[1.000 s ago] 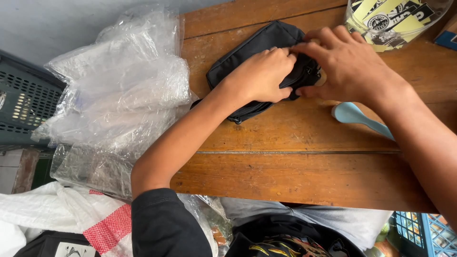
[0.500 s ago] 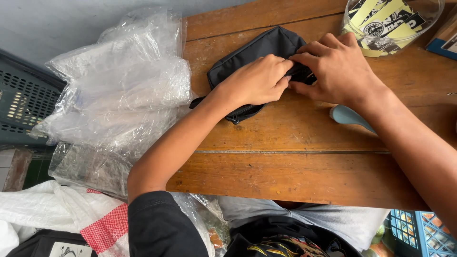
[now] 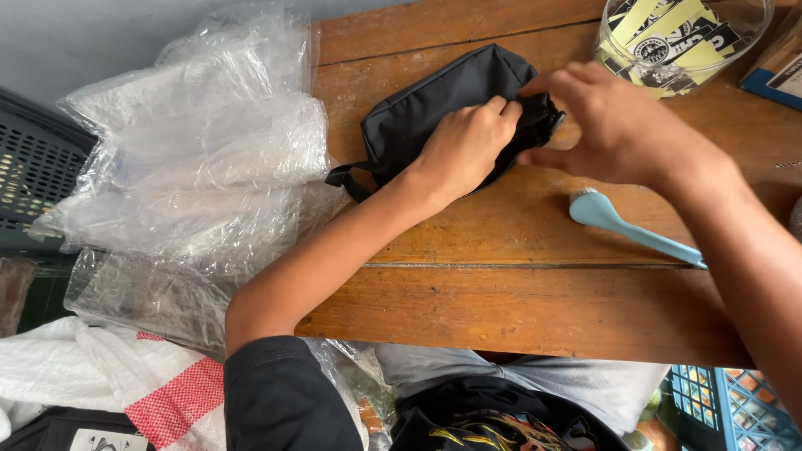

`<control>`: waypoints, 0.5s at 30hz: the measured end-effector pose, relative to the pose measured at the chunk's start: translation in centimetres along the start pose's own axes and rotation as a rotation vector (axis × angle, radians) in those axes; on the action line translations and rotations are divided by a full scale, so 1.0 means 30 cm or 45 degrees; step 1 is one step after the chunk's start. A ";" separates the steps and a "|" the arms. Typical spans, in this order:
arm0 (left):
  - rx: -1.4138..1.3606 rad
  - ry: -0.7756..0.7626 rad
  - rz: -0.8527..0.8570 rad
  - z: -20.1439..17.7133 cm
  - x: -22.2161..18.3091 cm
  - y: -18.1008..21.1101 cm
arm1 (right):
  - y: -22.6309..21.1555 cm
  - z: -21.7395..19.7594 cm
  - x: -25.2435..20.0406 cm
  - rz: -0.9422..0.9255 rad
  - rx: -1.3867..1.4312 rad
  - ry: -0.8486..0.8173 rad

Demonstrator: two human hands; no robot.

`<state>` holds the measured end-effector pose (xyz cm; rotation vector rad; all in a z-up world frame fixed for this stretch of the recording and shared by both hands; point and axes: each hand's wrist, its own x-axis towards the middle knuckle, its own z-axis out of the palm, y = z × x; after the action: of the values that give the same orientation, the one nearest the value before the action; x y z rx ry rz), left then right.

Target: Cleaning a small black bag with a brush and attaching a decorative keychain tag to the zipper.

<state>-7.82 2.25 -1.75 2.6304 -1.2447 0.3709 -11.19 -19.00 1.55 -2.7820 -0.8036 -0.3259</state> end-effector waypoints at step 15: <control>0.039 0.023 -0.081 0.048 0.038 -0.018 | 0.059 0.035 -0.042 -0.068 -0.352 0.058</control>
<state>-6.49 1.33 -2.81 2.6792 -1.1553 0.4049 -11.10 -20.79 -0.06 -2.9968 -0.8842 -0.5462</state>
